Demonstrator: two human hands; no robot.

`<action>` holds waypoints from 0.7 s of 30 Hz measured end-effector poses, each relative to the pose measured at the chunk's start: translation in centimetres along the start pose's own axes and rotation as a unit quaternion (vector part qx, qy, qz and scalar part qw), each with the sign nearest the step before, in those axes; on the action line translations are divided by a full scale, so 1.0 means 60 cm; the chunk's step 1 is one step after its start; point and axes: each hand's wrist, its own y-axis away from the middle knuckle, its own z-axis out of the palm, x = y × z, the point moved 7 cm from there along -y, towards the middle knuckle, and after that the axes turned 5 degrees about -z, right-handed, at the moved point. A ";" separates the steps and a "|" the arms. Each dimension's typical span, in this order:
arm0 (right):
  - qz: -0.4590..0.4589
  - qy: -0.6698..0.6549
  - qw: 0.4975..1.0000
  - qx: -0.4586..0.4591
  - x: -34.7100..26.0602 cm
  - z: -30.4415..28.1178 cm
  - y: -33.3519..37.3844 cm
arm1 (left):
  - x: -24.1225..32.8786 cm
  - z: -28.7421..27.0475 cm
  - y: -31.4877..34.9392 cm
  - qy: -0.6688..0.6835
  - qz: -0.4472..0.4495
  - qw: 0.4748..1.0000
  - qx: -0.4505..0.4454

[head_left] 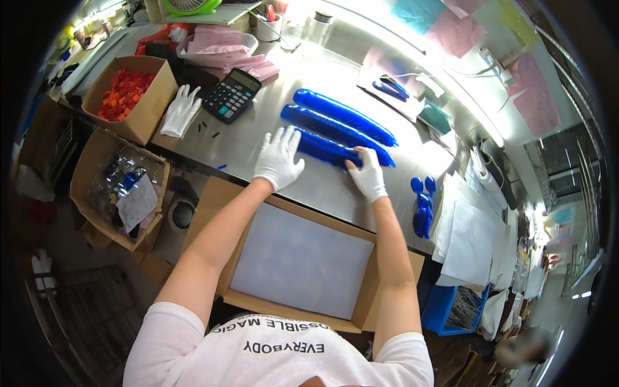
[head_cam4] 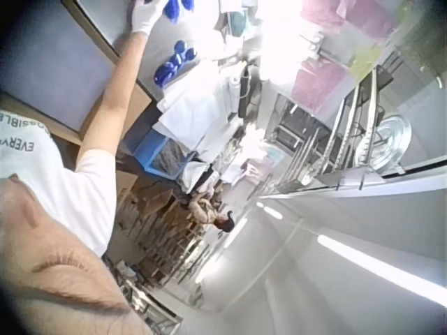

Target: The person repeatedly picks up blue balloon figures and places them into a cardboard box lined with tissue paper. They periodically retrieve a metal rack of balloons from a nearby shelf, place it on the table, and continue the assembly process.

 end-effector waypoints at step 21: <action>0.396 -0.313 0.859 -0.083 -0.289 0.075 0.254 | 0.004 -0.033 0.300 0.727 -0.229 0.647 -0.037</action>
